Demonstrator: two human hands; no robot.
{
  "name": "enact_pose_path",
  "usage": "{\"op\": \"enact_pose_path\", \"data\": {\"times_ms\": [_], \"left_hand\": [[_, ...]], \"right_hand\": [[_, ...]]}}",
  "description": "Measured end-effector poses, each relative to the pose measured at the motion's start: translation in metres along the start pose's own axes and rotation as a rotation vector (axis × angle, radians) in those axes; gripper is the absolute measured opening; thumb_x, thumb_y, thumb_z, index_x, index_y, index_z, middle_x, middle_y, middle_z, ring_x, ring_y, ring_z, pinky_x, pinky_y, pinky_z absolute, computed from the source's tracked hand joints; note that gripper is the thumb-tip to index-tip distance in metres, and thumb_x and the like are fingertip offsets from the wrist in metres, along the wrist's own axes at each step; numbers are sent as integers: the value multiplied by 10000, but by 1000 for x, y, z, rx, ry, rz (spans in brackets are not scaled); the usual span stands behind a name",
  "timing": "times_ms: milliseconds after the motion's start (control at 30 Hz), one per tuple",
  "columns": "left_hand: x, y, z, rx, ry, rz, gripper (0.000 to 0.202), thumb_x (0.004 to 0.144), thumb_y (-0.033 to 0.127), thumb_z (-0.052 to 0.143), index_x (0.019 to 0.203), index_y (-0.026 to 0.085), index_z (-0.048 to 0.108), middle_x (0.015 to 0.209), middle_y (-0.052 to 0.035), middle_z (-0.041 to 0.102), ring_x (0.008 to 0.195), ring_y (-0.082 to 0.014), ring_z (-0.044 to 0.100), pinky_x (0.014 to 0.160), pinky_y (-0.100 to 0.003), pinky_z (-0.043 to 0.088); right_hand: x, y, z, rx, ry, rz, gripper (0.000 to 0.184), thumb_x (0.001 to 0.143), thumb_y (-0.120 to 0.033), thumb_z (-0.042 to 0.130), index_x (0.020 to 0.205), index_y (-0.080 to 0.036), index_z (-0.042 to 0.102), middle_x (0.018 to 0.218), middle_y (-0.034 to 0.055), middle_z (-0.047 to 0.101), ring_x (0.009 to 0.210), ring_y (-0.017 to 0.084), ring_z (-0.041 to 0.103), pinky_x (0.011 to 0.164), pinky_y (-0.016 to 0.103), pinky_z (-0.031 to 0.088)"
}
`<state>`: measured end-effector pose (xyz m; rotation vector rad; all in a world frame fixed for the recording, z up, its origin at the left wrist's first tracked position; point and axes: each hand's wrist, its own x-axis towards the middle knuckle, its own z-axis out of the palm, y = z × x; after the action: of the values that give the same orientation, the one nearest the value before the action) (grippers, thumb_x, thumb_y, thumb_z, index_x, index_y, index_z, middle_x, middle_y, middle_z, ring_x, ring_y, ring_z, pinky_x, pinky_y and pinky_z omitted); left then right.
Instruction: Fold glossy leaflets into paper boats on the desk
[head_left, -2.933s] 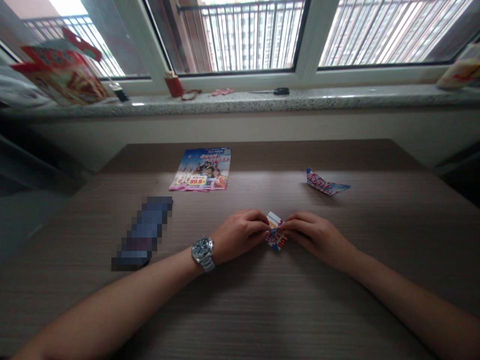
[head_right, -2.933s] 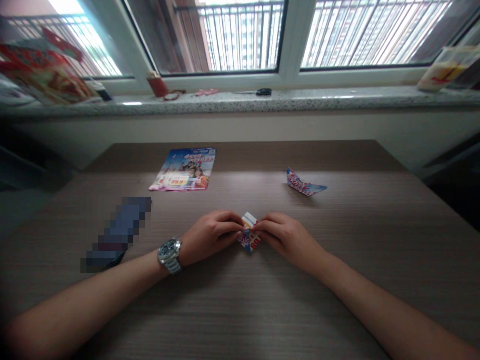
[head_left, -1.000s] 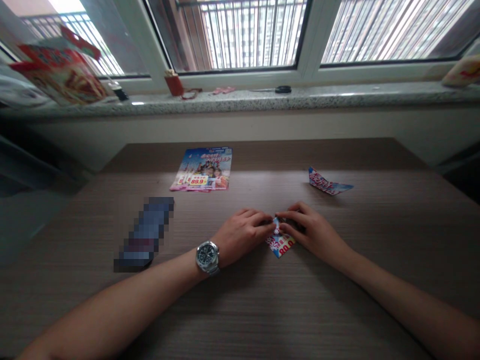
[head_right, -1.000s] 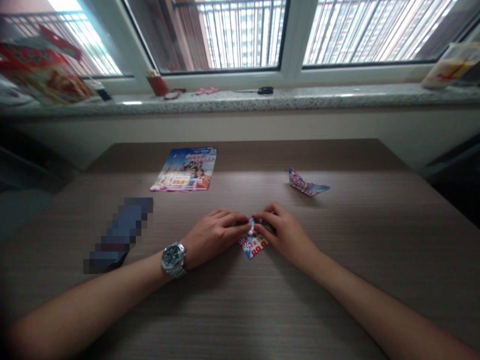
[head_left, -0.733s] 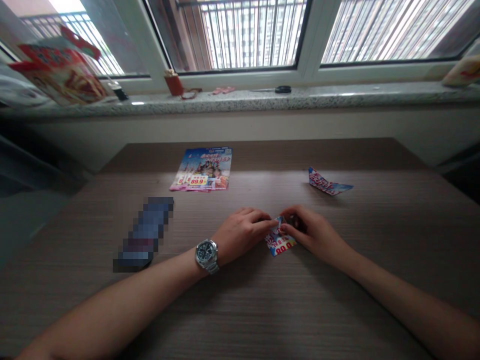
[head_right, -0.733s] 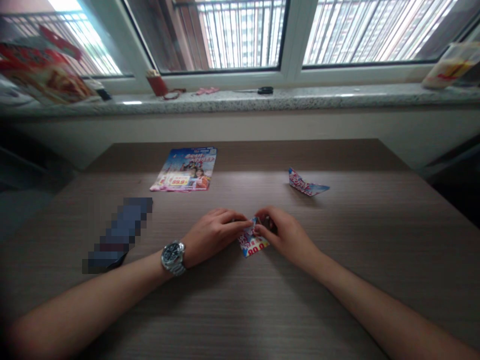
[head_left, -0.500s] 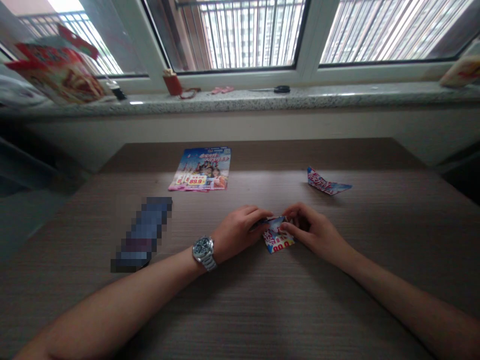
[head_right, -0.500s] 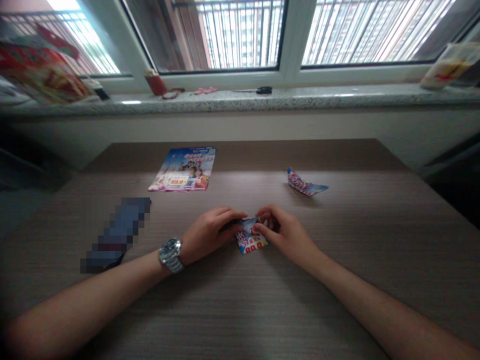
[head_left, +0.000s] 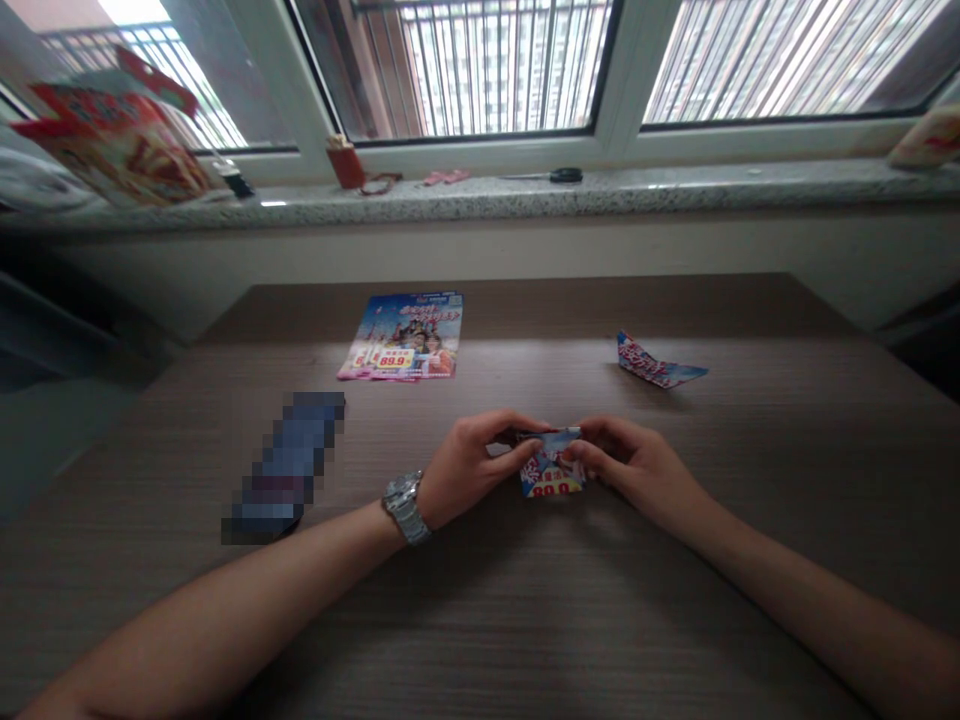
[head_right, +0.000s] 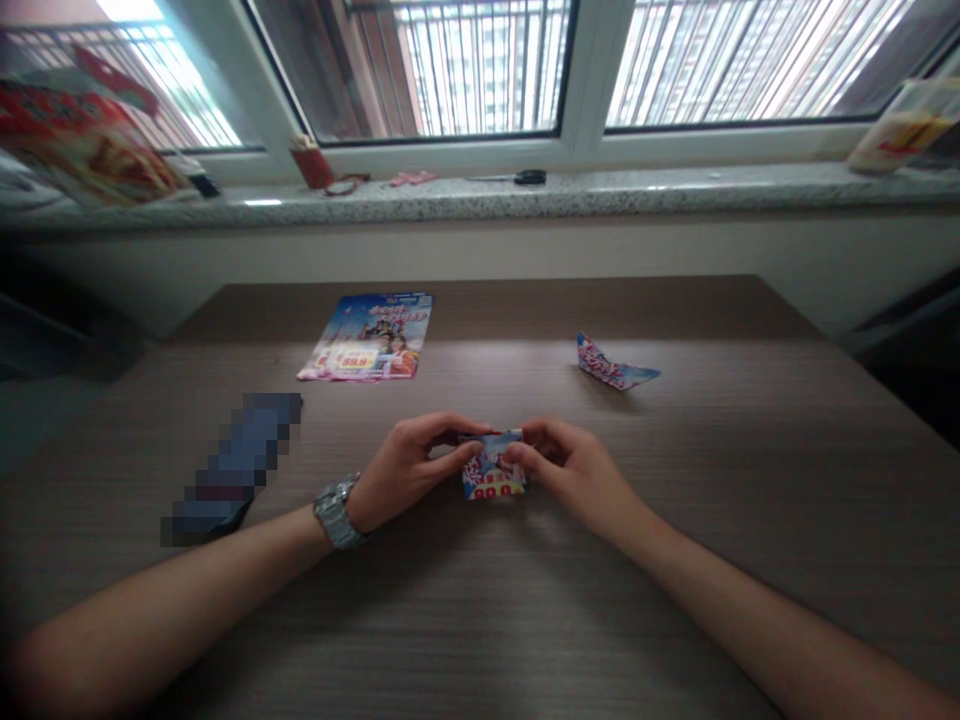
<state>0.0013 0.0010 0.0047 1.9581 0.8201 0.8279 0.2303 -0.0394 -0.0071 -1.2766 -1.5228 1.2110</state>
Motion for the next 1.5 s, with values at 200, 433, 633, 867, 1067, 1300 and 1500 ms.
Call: {"op": "enact_pose_path", "data": {"times_ms": [200,433,633,867,1067,1300,1500], "left_hand": [[-1,1,2,-15,-6,-8,164,941,234,659,1083,178,719,1017,-35,752,905,-133,707,770,-212,565],[-1,2,4,-97,-24,-36,167,943,234,655,1085,168,716,1016,-33,746,893,-123,695,781,-206,558],[-1,3,4,-137,-26,-82,182,940,255,661,1084,157,714,1007,-38,741,882,-121,681,785,-203,544],[-1,2,4,-185,-34,-138,211,933,298,672,1083,153,705,997,-50,729,887,-134,669,780,-219,537],[1,-1,5,-324,0,-206,251,924,359,681,1039,136,689,940,-50,728,835,-132,671,754,-220,542],[3,1,2,-297,-3,-218,220,933,342,669,971,129,712,900,-41,730,807,-118,656,737,-193,520],[2,-1,4,-322,-8,-228,226,936,338,663,944,121,724,882,-46,738,792,-122,658,731,-196,516]], "right_hand": [[-2,-5,0,-67,13,12,257,870,-459,686,898,-203,683,676,-2,684,577,151,608,520,261,468],[-5,-9,2,-43,23,-7,260,900,-454,647,856,-200,682,662,4,684,539,137,577,478,250,429],[-6,-11,2,-47,30,15,253,909,-433,637,859,-191,692,668,0,683,551,129,573,493,244,424],[-8,-9,2,-80,43,-20,243,915,-422,630,854,-197,699,683,1,688,555,127,571,498,240,421],[-8,-6,-1,-75,122,-24,257,913,-446,641,856,-201,693,659,-12,654,543,122,550,489,233,411],[-8,-4,-3,-76,114,-26,253,915,-445,643,848,-206,693,686,-6,676,559,122,568,509,230,426],[-10,-5,-2,-98,121,-21,250,917,-438,638,839,-206,690,689,-3,689,559,126,576,513,233,434]]}}
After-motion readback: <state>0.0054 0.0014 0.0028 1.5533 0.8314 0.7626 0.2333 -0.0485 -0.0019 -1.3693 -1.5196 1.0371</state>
